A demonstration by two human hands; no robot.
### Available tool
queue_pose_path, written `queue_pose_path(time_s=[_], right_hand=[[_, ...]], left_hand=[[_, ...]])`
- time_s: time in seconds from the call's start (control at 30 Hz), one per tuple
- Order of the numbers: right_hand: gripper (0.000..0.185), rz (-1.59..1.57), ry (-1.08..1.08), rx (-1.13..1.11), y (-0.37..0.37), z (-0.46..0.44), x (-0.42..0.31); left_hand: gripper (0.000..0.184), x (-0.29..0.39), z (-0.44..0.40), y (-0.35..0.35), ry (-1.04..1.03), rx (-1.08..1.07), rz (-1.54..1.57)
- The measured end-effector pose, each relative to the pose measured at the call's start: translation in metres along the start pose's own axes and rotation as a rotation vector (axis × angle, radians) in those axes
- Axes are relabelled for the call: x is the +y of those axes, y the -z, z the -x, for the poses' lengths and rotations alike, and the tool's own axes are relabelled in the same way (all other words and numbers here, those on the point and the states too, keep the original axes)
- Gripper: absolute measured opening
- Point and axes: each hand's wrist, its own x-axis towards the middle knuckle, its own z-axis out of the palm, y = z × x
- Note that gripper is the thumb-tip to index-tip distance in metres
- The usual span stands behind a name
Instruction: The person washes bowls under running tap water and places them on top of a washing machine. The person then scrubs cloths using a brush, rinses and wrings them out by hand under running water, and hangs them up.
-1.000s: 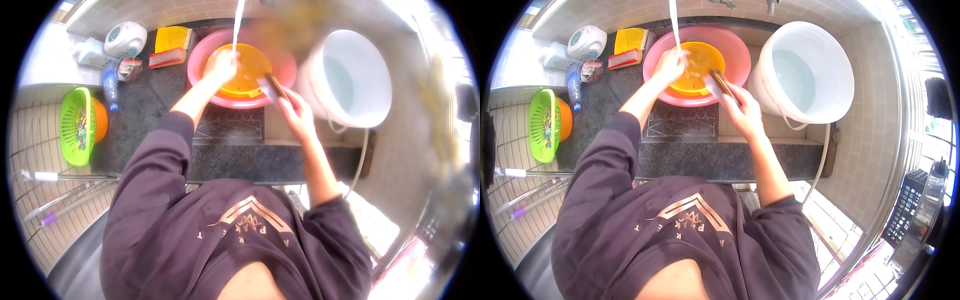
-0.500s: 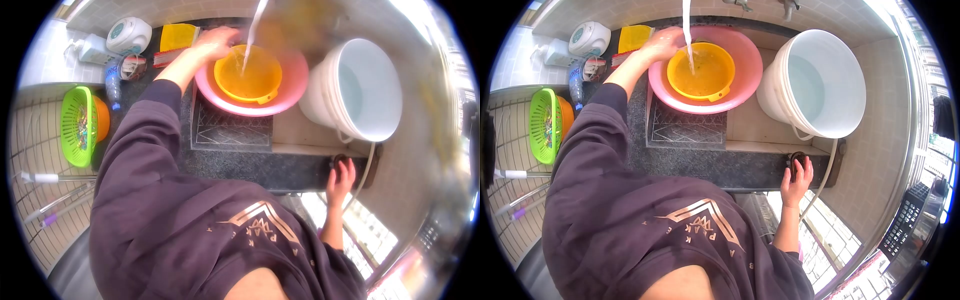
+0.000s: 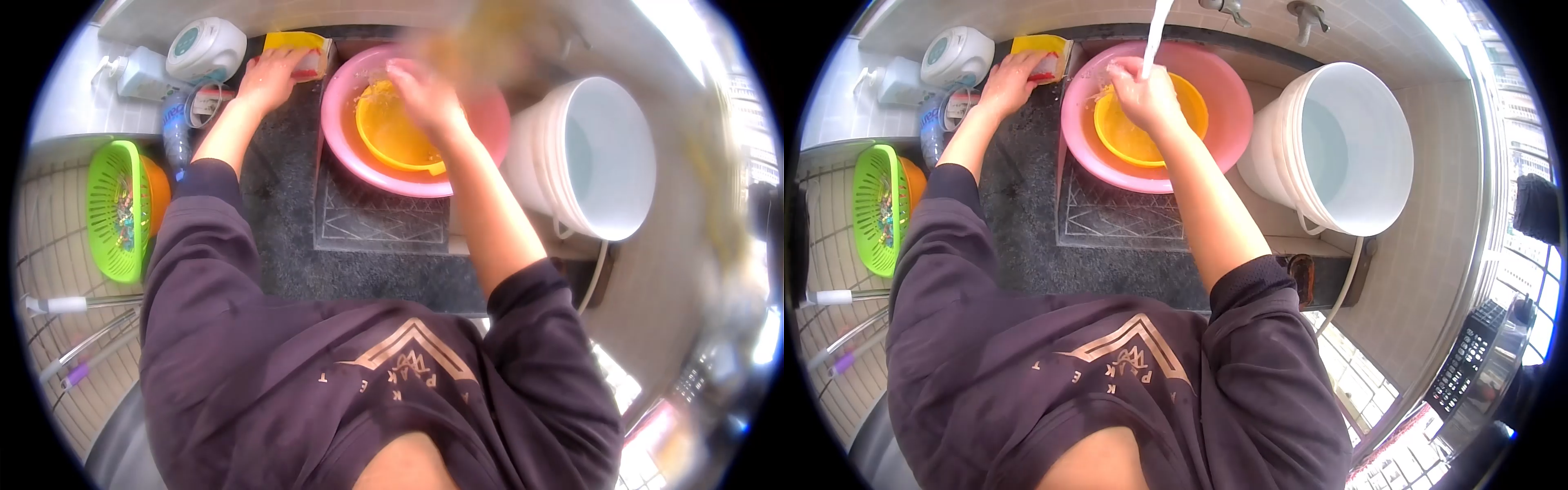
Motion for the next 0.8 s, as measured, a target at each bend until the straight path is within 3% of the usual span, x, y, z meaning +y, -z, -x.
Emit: queue_pose_path(time_s=[0.07, 0.1, 0.17, 0.27, 0.33, 0.4, 0.47, 0.5, 0.6, 0.63, 0.7, 0.77, 0.8], right_hand=[[0.054, 0.770, 0.026, 0.094, 0.015, -0.002, 0.039], [0.063, 1.032, 0.030, 0.238, 0.022, -0.001, 0.092], [0.080, 1.047, -0.209, 0.288, 0.039, 0.011, 0.118], [0.082, 0.747, -0.561, 0.152, 0.048, 0.016, 0.101], [0.076, 0.776, -0.644, 0.058, 0.054, 0.010, 0.103], [0.069, 0.883, -0.680, -0.092, 0.066, -0.003, 0.112], [0.058, 0.806, -0.438, 0.194, 0.067, 0.007, 0.118], [0.053, 0.762, -0.312, 0.332, 0.069, 0.011, 0.119], [0.048, 0.681, -0.163, 0.437, 0.084, 0.021, 0.099], [0.048, 0.716, -0.134, 0.420, 0.084, 0.027, 0.079], [0.048, 0.788, -0.075, 0.386, 0.082, 0.047, 0.026], [0.047, 0.867, 0.167, 0.345, 0.076, 0.061, 0.002], [0.047, 0.903, 0.291, 0.323, 0.071, 0.068, -0.007]], left_hand=[[0.061, -0.012, -0.021, -0.008, -0.049, 0.166, 0.013], [0.060, -0.009, -0.023, -0.008, 0.016, 0.213, -0.019], [0.058, 0.015, -0.030, -0.006, 0.138, 0.294, -0.087], [0.056, 0.049, -0.038, -0.036, -0.056, 0.422, 0.468], [0.051, 0.087, -0.030, -0.048, 0.105, 0.026, 0.775], [0.049, 0.134, -0.008, -0.032, 0.375, -0.112, 1.014], [0.050, 0.147, -0.007, -0.090, 0.572, -0.027, 1.053], [0.045, 0.157, -0.002, -0.081, 0.677, -0.032, 1.138], [0.045, 0.167, -0.007, -0.136, 0.980, 0.094, 1.954], [0.043, 0.175, 0.000, -0.111, 0.995, 0.037, 2.161], [0.044, 0.190, -0.003, -0.138, 1.019, 0.071, 2.296], [0.047, 0.208, -0.007, -0.152, 1.033, 0.020, 2.411], [0.042, 0.219, -0.008, -0.135, 0.930, -0.099, 2.378]])
